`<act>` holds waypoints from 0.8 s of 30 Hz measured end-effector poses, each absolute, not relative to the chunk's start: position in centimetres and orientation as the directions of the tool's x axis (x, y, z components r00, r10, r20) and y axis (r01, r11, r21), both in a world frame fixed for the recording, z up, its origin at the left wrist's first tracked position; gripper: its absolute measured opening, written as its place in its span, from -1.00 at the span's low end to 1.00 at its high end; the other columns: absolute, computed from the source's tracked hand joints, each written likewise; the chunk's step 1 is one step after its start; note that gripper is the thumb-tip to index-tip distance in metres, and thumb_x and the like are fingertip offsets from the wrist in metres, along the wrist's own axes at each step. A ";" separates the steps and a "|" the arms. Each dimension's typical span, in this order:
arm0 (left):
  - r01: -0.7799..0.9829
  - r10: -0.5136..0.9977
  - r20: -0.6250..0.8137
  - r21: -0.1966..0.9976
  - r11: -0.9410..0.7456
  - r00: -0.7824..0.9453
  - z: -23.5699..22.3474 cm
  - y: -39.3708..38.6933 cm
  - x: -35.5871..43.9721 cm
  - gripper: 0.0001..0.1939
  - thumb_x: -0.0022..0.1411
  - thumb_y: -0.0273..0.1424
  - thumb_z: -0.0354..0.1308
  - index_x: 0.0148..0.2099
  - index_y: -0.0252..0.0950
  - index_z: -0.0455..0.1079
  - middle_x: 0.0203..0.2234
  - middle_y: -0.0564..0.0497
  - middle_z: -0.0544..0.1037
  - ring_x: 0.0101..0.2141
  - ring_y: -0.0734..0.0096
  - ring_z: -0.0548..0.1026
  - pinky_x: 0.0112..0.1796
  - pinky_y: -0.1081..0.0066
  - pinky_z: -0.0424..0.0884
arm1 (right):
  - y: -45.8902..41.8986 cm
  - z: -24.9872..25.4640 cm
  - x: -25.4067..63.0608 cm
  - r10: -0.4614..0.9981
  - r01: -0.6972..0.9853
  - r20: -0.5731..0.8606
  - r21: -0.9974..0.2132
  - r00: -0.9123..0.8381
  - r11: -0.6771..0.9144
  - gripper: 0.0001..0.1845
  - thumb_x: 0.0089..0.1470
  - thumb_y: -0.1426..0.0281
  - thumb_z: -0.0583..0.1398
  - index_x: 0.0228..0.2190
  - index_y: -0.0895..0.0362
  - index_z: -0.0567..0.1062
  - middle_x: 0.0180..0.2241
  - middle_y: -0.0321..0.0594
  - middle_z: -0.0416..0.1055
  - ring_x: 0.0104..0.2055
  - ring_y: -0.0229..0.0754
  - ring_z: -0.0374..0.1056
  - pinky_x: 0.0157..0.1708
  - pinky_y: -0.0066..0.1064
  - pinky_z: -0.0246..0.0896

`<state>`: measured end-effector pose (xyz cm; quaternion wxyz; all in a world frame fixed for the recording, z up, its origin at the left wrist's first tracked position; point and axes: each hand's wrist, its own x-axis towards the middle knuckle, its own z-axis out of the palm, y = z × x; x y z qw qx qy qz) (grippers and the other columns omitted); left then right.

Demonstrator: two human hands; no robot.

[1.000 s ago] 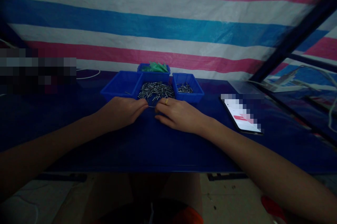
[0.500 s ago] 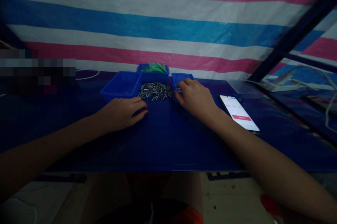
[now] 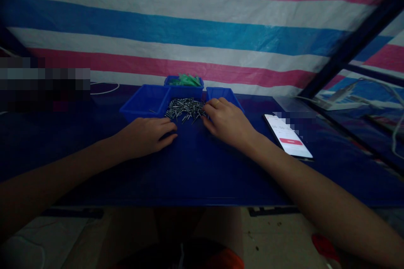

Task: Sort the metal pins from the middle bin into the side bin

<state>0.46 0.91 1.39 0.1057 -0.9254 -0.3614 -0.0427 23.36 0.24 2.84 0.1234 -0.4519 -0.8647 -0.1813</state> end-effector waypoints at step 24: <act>0.660 0.640 0.159 -0.171 -0.732 0.752 1.4 0.8 0.4 -0.77 0.27 -0.30 -0.10 -0.22 -0.26 0.34 -0.34 0.03 0.48 -0.36 0.39 0.47 -0.53 0.47 0.16 | 0.0 0.7 22.4 0.676 0.689 0.162 0.038 -0.719 0.724 -0.58 0.22 0.30 -0.04 0.01 0.25 0.35 0.07 0.05 0.28 0.00 -0.06 0.29 -0.02 -0.17 0.20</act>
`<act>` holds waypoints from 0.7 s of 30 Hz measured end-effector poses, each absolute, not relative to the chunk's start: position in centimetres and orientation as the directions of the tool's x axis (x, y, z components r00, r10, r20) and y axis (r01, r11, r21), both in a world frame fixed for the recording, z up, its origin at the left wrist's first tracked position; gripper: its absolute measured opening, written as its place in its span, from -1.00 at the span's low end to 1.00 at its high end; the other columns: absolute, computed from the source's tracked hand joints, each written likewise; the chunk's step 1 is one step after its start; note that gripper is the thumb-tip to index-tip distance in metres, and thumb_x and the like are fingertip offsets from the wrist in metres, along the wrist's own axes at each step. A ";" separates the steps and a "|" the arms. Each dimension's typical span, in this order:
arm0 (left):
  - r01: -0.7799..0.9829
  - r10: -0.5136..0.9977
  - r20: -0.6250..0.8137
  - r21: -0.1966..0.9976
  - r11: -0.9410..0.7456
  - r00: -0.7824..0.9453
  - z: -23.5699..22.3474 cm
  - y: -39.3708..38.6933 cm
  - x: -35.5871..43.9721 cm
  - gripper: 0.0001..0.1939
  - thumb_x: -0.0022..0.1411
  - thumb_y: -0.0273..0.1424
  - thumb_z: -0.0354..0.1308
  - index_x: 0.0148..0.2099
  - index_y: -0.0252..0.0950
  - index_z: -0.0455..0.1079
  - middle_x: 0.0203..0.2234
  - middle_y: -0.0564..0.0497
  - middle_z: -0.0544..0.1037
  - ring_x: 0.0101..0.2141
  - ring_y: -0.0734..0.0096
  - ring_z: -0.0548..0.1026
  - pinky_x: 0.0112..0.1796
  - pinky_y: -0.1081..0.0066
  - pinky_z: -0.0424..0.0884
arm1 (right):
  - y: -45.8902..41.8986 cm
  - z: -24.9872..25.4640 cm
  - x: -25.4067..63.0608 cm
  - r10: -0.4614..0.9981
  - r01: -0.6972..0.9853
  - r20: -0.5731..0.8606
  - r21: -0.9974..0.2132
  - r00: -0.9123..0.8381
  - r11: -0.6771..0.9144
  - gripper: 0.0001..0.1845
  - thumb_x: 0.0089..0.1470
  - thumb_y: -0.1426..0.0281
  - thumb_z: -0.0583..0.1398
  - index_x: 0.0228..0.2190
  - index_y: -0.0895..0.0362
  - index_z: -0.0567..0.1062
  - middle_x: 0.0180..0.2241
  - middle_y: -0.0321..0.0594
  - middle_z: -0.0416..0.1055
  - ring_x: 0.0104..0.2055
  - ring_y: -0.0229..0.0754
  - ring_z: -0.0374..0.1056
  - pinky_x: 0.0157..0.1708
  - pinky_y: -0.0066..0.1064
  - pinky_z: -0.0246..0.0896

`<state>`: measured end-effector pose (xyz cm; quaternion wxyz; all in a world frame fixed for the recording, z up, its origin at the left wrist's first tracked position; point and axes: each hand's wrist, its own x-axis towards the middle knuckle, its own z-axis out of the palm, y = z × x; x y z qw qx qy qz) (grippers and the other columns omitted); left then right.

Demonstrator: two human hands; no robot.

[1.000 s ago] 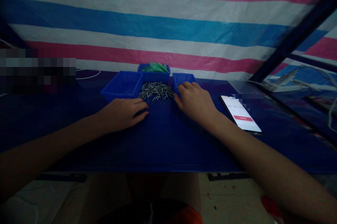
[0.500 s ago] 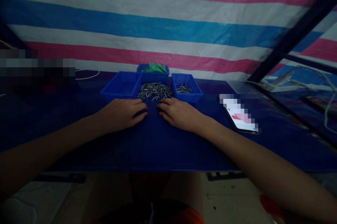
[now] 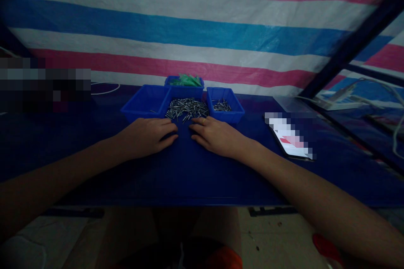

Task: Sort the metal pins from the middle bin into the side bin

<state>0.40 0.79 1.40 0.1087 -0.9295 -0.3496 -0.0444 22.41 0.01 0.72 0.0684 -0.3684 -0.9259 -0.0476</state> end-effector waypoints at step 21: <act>0.660 0.642 0.153 -0.169 -0.732 0.751 1.5 0.9 0.4 -0.78 0.27 -0.29 -0.10 -0.23 -0.25 0.33 -0.35 0.05 0.48 -0.36 0.39 0.47 -0.55 0.47 0.09 | 0.1 0.8 22.5 0.737 0.746 0.133 0.037 -0.663 0.665 -0.69 0.18 0.44 -0.02 -0.09 0.18 0.40 -0.17 -0.09 0.41 -0.17 -0.14 0.34 -0.20 -0.31 0.27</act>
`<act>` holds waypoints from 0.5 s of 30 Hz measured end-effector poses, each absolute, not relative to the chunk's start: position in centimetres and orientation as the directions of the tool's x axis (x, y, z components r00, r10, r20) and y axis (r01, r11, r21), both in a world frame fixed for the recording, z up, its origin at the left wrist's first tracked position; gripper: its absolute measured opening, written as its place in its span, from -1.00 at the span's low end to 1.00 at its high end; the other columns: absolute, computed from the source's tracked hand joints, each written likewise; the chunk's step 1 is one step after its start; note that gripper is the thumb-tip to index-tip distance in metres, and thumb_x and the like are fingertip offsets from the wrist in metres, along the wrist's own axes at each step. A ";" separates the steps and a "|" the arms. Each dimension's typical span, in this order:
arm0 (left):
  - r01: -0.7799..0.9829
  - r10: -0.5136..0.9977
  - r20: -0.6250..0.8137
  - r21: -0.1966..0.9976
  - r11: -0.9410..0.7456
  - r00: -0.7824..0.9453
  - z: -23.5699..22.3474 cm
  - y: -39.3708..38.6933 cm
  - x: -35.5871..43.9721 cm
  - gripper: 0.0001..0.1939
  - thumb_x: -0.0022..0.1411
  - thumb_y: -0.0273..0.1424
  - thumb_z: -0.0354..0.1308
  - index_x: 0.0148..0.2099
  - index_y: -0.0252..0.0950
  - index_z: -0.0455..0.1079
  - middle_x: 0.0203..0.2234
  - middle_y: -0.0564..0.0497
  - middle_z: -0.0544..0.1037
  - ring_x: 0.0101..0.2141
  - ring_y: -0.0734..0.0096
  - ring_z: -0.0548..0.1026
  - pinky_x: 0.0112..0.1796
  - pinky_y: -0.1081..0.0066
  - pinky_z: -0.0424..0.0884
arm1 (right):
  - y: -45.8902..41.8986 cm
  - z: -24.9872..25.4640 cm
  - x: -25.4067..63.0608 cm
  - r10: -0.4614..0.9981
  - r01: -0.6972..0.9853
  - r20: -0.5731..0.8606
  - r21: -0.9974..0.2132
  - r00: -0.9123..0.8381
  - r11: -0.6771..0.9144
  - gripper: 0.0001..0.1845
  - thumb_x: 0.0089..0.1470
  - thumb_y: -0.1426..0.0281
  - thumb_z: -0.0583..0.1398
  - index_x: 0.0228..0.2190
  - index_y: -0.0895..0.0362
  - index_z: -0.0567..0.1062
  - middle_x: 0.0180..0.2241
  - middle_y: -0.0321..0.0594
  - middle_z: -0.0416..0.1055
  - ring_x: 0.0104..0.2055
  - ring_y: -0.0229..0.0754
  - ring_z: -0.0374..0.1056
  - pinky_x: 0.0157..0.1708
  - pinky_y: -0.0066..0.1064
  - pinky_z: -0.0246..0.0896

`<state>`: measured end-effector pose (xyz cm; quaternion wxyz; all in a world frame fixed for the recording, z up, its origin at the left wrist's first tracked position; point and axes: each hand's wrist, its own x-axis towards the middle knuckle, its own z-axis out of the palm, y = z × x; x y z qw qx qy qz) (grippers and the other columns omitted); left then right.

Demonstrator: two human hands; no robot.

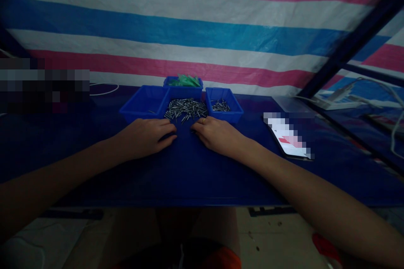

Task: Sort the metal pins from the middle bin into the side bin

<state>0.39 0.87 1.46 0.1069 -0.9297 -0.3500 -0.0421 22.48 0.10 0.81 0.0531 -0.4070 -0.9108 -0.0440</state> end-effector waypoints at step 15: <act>0.663 0.645 0.157 -0.184 -0.725 0.748 1.3 0.9 0.3 -0.78 0.27 -0.28 -0.09 -0.23 -0.25 0.33 -0.34 0.06 0.47 -0.35 0.39 0.47 -0.55 0.46 0.10 | 0.2 1.2 22.7 0.773 0.781 0.116 0.054 -0.624 0.622 -0.72 0.15 0.50 0.01 -0.13 0.16 0.42 -0.24 -0.13 0.42 -0.28 -0.21 0.37 -0.31 -0.42 0.21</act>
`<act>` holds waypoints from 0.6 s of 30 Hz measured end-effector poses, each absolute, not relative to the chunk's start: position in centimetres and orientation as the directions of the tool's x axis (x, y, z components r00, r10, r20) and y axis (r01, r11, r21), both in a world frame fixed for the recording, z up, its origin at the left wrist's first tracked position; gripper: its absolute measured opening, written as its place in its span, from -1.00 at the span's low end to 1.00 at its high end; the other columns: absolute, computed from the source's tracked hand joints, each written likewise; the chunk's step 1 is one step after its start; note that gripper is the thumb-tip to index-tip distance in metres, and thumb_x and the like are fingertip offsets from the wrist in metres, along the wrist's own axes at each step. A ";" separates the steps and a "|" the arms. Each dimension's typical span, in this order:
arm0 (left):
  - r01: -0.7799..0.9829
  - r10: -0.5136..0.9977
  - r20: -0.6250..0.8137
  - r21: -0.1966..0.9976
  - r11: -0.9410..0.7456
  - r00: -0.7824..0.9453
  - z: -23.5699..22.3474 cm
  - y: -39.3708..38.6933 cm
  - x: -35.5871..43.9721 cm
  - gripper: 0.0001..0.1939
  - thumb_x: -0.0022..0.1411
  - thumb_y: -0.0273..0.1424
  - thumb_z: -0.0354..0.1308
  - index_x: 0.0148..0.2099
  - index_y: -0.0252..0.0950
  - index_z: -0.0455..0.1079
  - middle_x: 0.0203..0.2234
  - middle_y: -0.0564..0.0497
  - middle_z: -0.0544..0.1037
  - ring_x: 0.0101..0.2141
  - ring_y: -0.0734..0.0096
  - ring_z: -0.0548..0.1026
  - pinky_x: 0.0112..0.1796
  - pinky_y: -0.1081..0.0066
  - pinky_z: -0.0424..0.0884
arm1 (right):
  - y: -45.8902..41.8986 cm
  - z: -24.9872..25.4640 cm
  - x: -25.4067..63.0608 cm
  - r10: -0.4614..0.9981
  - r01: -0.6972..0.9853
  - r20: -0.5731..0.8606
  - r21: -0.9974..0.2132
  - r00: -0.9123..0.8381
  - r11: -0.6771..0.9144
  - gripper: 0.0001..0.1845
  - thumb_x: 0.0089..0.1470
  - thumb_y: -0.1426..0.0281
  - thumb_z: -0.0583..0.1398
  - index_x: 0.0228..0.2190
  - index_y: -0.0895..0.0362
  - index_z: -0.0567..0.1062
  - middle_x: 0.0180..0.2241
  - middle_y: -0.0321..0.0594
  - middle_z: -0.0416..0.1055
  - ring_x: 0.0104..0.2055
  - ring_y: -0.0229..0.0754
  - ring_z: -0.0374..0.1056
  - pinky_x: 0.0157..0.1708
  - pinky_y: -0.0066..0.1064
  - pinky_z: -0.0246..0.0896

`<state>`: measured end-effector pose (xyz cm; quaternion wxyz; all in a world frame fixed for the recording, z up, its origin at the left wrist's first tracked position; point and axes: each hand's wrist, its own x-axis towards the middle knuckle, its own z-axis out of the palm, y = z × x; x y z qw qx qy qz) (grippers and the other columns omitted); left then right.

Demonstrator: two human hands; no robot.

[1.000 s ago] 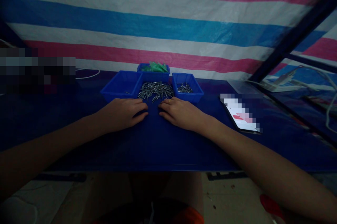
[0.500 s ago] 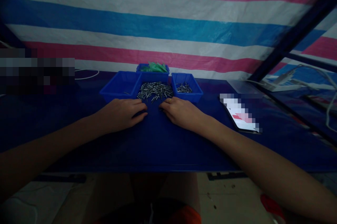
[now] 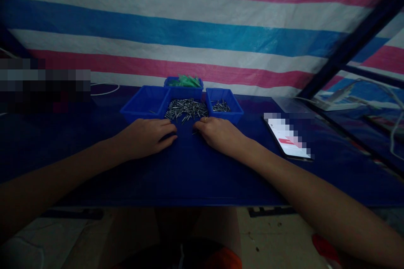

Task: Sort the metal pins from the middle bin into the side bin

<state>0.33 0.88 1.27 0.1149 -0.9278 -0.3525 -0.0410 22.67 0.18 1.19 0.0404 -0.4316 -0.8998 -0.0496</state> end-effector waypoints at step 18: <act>0.654 0.635 0.155 -0.167 -0.738 0.757 1.3 1.0 0.3 -0.79 0.27 -0.30 -0.09 -0.24 -0.25 0.33 -0.37 0.06 0.46 -0.37 0.39 0.47 -0.55 0.45 0.08 | -0.7 1.6 22.0 0.645 0.655 0.187 -0.013 -0.741 0.756 -0.73 0.13 0.49 0.00 -0.14 0.21 0.37 -0.24 -0.11 0.34 -0.26 -0.20 0.31 -0.25 -0.36 0.21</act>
